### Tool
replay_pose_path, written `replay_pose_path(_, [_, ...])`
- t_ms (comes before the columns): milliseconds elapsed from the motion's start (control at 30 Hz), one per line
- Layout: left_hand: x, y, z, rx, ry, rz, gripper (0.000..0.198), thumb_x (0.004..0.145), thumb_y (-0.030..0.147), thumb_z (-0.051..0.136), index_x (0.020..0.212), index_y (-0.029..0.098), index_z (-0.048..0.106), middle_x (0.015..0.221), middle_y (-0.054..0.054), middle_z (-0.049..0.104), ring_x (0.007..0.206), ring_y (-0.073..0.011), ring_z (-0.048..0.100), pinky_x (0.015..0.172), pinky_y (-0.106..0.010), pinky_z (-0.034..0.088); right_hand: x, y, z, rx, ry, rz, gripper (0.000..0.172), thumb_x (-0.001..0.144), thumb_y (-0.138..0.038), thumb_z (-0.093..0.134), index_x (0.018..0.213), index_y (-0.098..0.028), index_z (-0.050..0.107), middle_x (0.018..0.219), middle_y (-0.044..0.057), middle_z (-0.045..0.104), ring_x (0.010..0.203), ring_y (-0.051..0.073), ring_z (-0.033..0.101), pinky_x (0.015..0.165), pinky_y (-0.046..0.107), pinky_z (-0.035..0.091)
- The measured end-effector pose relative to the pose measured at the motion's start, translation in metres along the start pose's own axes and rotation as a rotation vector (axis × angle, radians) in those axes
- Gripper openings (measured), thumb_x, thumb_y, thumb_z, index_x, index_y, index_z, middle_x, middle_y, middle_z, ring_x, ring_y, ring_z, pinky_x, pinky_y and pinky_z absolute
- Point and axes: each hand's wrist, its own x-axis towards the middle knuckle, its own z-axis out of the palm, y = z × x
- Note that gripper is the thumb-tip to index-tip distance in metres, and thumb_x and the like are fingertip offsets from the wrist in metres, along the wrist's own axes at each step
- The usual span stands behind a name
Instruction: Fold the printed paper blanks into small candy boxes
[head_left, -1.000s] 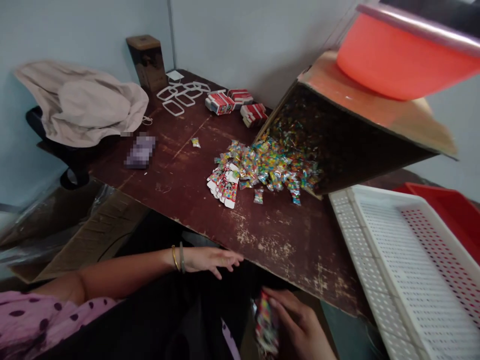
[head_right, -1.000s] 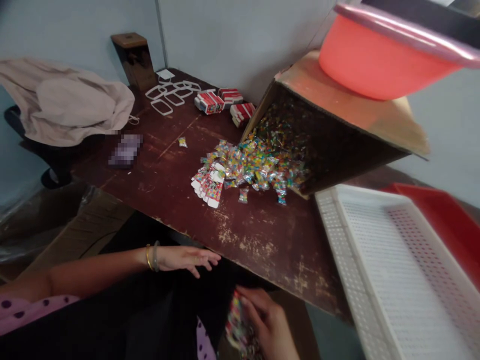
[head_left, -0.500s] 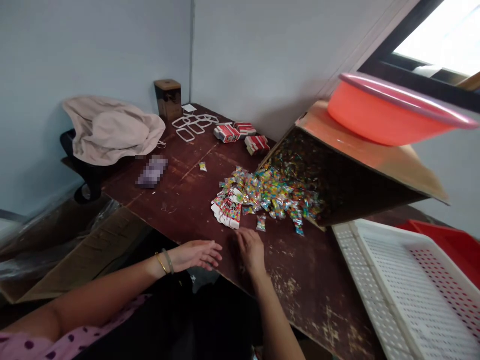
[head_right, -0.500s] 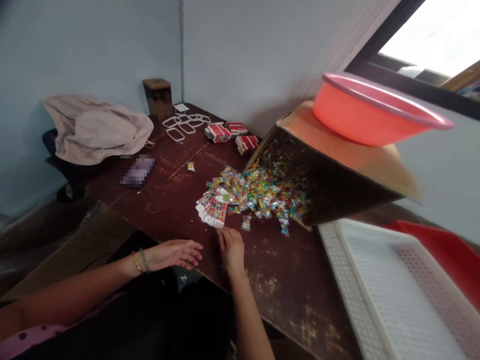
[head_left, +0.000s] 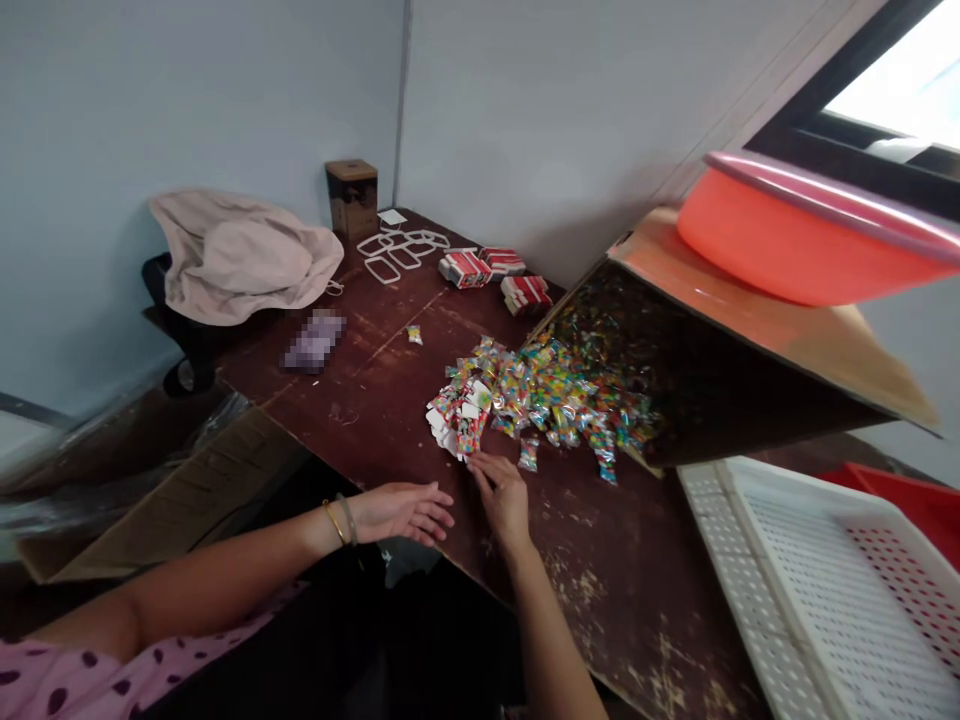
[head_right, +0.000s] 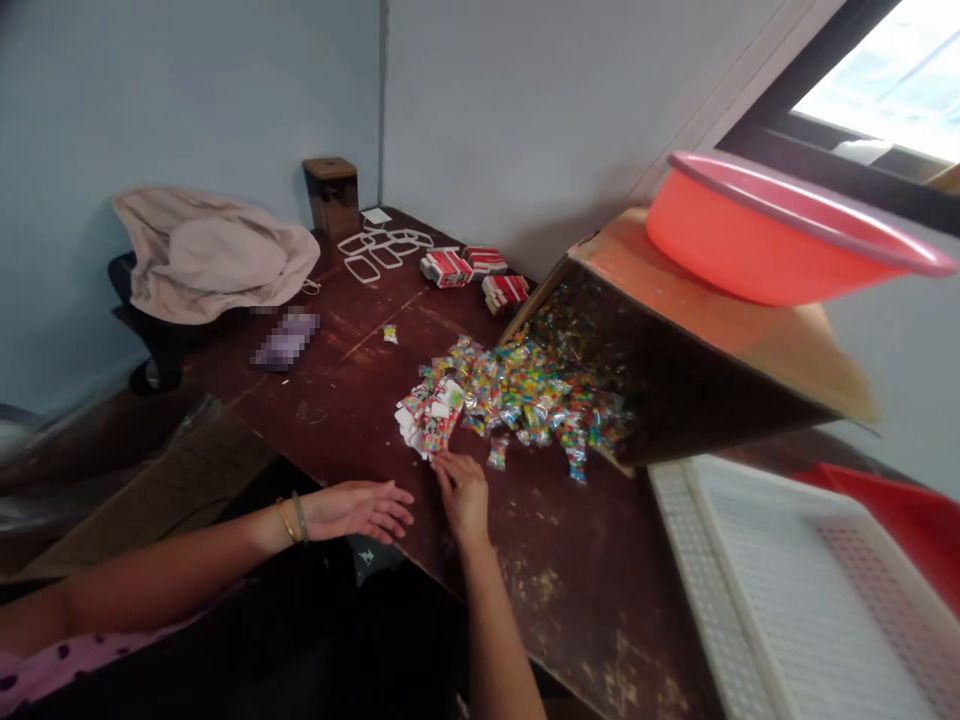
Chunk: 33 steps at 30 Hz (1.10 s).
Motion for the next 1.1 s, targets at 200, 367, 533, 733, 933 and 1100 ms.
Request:
replay_pose_path(200, [0.006,-0.009,0.006,0.081,0.085,0.043,0.035,0.064,0.026,0.076,0.097,0.017,0.067,0.083,-0.002,0.071,0.073,-0.0141,0.064,0.073,-0.028,0.047,-0.068,-0.084,-0.009,0.138,-0.131,-0.015,0.023,0.09,-0.026,0.06,0.111,-0.032,0.069,0.112,0.006,0.069,0.109,0.026,0.056,0.092,0.045,0.045])
replay_pose_path(367, [0.005,-0.03,0.021,0.326,0.072,0.003,0.015,0.059,0.016,0.07,0.071,0.015,0.062,0.056,0.003,0.062,0.051,-0.0103,0.053,0.053,-0.024,0.038,-0.06,-0.084,-0.009,0.191,-0.028,0.183,0.012,0.083,-0.029,0.068,0.094,-0.025,0.071,0.13,0.01,0.058,0.122,0.03,0.047,0.103,0.051,0.036])
replay_pose_path(533, [-0.006,-0.026,0.031,0.445,0.008,0.013,0.019,0.058,0.019,0.077,0.067,0.016,0.06,0.055,0.008,0.054,0.048,-0.0064,0.046,0.051,-0.021,0.037,-0.059,-0.083,-0.02,0.46,-0.255,0.332,0.012,0.083,-0.033,0.068,0.08,-0.022,0.071,0.136,0.012,0.053,0.131,0.029,0.042,0.108,0.048,0.033])
replay_pose_path(733, [-0.016,-0.03,0.038,0.458,-0.225,-0.17,0.035,0.057,0.038,0.085,0.076,0.016,0.064,0.068,-0.001,0.067,0.058,-0.0155,0.062,0.057,-0.028,0.048,-0.062,-0.084,-0.055,0.729,-0.511,0.277,0.023,0.087,-0.037,0.064,0.073,-0.019,0.069,0.116,0.007,0.065,0.117,0.023,0.055,0.1,0.035,0.041])
replay_pose_path(933, [-0.017,-0.046,0.037,0.787,0.185,0.271,0.031,0.077,0.043,0.071,0.078,0.015,0.058,0.063,0.004,0.056,0.057,-0.0103,0.051,0.055,-0.021,0.04,-0.095,-0.101,-0.049,0.61,-0.243,0.489,0.02,0.091,-0.035,0.056,0.106,-0.021,0.059,0.094,0.005,0.067,0.091,0.02,0.062,0.086,0.031,0.049])
replay_pose_path(1100, [-0.039,-0.042,0.048,0.78,0.071,0.32,0.037,0.084,0.03,0.065,0.114,0.02,0.045,0.073,0.005,0.056,0.064,-0.0109,0.053,0.06,-0.021,0.041,-0.129,-0.11,-0.039,0.922,-0.065,0.788,0.027,0.088,-0.044,0.06,0.103,-0.024,0.05,0.079,-0.001,0.06,0.066,0.014,0.057,0.063,0.025,0.05])
